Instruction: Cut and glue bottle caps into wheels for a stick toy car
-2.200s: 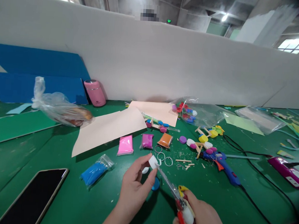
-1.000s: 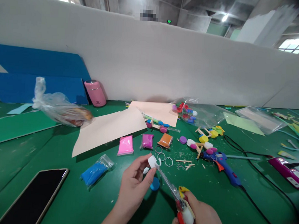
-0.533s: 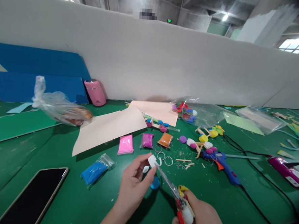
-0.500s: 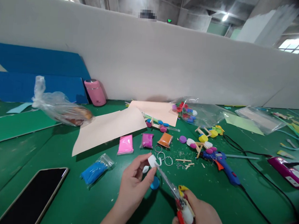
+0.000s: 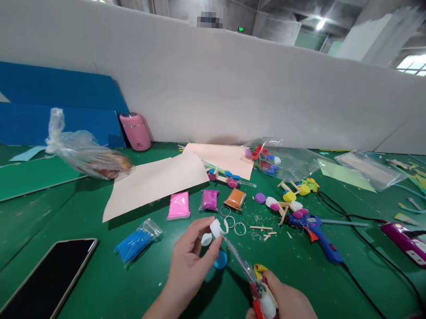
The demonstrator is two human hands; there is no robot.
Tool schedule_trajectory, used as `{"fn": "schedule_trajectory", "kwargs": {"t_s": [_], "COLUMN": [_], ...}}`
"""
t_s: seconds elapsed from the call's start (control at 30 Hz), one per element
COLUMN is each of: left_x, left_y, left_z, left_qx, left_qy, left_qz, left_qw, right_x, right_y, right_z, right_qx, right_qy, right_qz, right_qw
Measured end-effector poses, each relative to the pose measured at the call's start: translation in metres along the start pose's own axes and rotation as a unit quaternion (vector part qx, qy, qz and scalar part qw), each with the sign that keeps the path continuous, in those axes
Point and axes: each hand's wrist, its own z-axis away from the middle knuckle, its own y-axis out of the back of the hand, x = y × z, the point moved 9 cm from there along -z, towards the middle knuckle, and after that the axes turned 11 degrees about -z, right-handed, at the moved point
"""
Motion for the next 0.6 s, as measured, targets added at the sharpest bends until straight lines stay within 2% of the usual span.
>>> {"fn": "schedule_trajectory", "kwargs": {"t_s": [0.23, 0.43, 0.6], "left_x": [0.0016, 0.0037, 0.0017], "left_y": [-0.0019, -0.0014, -0.0015], "left_z": [0.0001, -0.0002, 0.0003], "left_qx": [-0.006, -0.007, -0.014], "left_qy": [-0.010, -0.020, -0.018], "left_qz": [-0.009, -0.019, -0.026], "left_qw": [1.000, 1.000, 0.999], "right_x": [-0.0032, -0.0063, 0.0013], "right_y": [0.0053, 0.0036, -0.0024], "right_z": [0.0043, 0.0021, -0.0003], "right_qx": [0.036, 0.016, 0.000], "right_qy": [0.029, 0.025, 0.013], "right_qz": [0.030, 0.020, 0.018], "right_qw": [0.998, 0.999, 1.000]}}
